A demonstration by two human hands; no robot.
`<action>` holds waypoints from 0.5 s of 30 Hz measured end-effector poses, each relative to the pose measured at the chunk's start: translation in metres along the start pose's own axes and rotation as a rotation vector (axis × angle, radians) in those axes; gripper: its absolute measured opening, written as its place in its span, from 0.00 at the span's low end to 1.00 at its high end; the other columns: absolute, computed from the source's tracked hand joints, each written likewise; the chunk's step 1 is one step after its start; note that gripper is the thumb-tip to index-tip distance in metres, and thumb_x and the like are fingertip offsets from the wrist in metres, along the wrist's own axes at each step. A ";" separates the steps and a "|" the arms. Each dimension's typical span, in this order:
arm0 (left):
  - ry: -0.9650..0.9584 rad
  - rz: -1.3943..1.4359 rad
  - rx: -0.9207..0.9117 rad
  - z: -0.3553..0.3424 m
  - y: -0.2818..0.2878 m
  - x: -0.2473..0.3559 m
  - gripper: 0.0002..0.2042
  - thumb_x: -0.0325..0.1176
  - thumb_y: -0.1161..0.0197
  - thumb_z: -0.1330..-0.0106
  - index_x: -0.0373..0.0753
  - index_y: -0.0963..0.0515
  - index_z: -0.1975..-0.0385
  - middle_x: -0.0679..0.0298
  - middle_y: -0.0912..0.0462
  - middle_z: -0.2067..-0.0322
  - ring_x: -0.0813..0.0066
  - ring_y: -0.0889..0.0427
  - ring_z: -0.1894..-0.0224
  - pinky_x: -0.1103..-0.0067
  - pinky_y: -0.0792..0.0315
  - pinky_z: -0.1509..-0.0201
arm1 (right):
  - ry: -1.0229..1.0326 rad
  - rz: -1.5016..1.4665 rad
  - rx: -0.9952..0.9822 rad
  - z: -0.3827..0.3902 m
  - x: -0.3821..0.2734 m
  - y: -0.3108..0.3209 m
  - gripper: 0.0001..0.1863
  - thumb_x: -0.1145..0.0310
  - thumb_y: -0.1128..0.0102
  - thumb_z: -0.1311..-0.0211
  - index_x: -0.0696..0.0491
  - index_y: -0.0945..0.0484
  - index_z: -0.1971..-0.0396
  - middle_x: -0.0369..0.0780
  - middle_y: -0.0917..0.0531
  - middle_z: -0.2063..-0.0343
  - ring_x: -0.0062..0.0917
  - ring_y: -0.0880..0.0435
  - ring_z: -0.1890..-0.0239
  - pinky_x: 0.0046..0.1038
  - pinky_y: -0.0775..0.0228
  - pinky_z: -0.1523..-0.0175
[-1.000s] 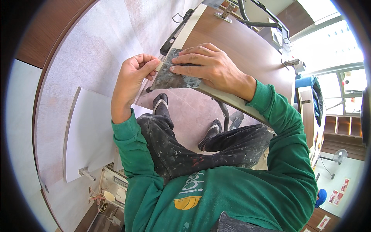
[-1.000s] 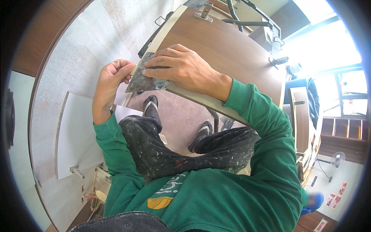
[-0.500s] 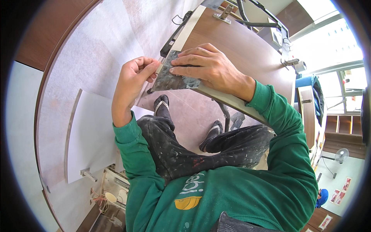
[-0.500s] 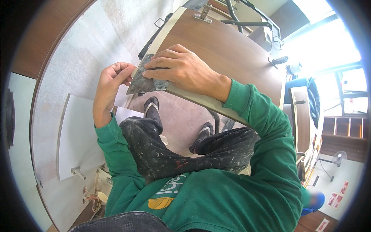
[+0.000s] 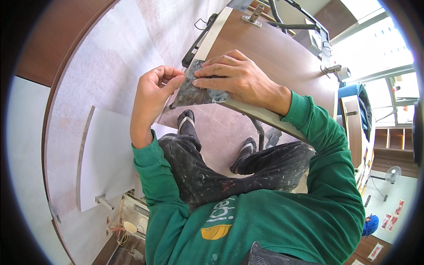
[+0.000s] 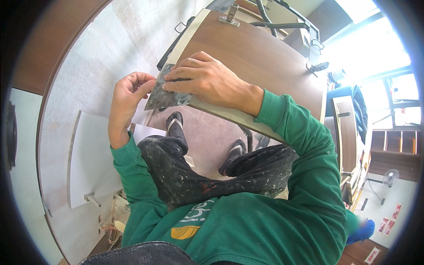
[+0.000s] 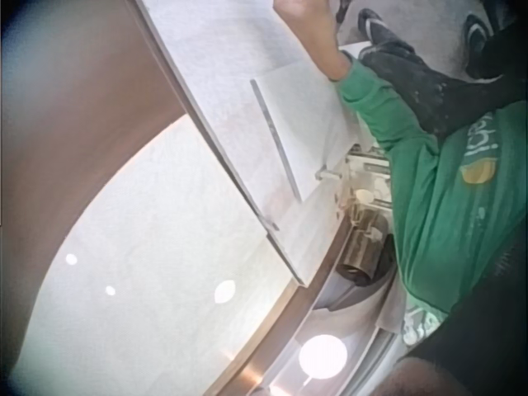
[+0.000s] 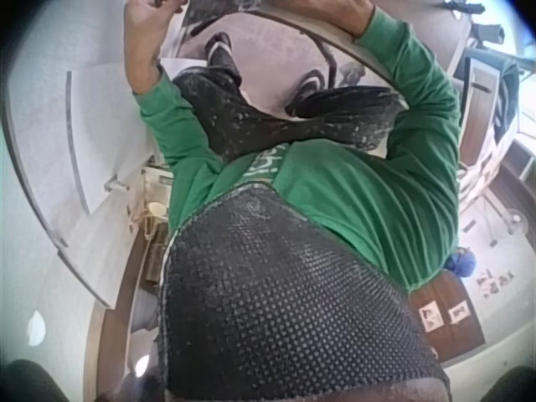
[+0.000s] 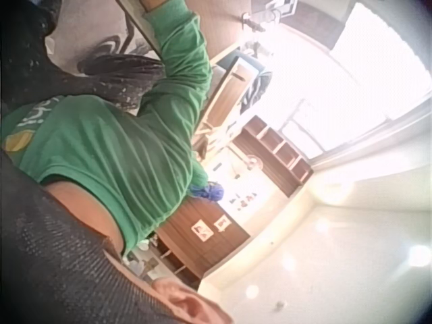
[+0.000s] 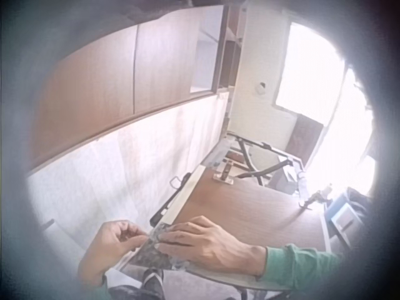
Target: The person applies adhesive edge banding to the edges of a wooden cabinet door. They use a scraper tool to press the banding firmly and trim the excess material flush with the door surface.
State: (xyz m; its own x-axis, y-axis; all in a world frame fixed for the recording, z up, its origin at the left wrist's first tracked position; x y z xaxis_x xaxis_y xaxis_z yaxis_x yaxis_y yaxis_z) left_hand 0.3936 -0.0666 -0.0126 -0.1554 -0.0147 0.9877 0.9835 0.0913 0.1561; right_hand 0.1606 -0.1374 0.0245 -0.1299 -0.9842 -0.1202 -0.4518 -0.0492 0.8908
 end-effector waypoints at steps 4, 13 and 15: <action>-0.008 -0.082 0.019 0.003 -0.004 0.008 0.09 0.32 0.32 0.30 0.32 0.16 0.61 0.68 0.16 0.69 0.84 0.23 0.68 0.83 0.27 0.60 | 0.000 -0.009 0.020 0.002 0.000 0.001 0.26 0.77 0.34 0.47 0.43 0.13 0.45 0.31 0.14 0.45 0.26 0.19 0.40 0.35 0.32 0.34; -0.234 -0.306 -0.011 0.003 -0.005 0.012 0.08 0.31 0.33 0.29 0.32 0.17 0.59 0.64 0.14 0.62 0.78 0.19 0.62 0.77 0.25 0.53 | 0.000 -0.011 0.019 0.006 0.002 0.002 0.23 0.75 0.33 0.45 0.43 0.13 0.47 0.31 0.14 0.45 0.26 0.19 0.39 0.35 0.32 0.35; -0.183 -0.247 -0.008 0.004 -0.004 0.010 0.09 0.32 0.33 0.29 0.32 0.16 0.58 0.64 0.14 0.60 0.78 0.19 0.61 0.77 0.25 0.52 | -0.003 -0.009 0.019 0.006 0.002 0.002 0.23 0.75 0.32 0.44 0.43 0.14 0.47 0.31 0.14 0.44 0.26 0.19 0.39 0.36 0.32 0.35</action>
State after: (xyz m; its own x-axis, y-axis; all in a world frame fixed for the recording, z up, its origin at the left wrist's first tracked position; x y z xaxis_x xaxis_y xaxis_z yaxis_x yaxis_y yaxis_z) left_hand 0.3876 -0.0628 -0.0030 -0.4035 0.1440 0.9036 0.9143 0.0999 0.3924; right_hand 0.1536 -0.1385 0.0235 -0.1287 -0.9832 -0.1295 -0.4700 -0.0545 0.8810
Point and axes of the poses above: each hand's wrist, its own z-axis away from the middle knuckle, its own y-axis out of the back of the hand, x = y × z, the point moved 2 cm from there along -z, towards the middle knuckle
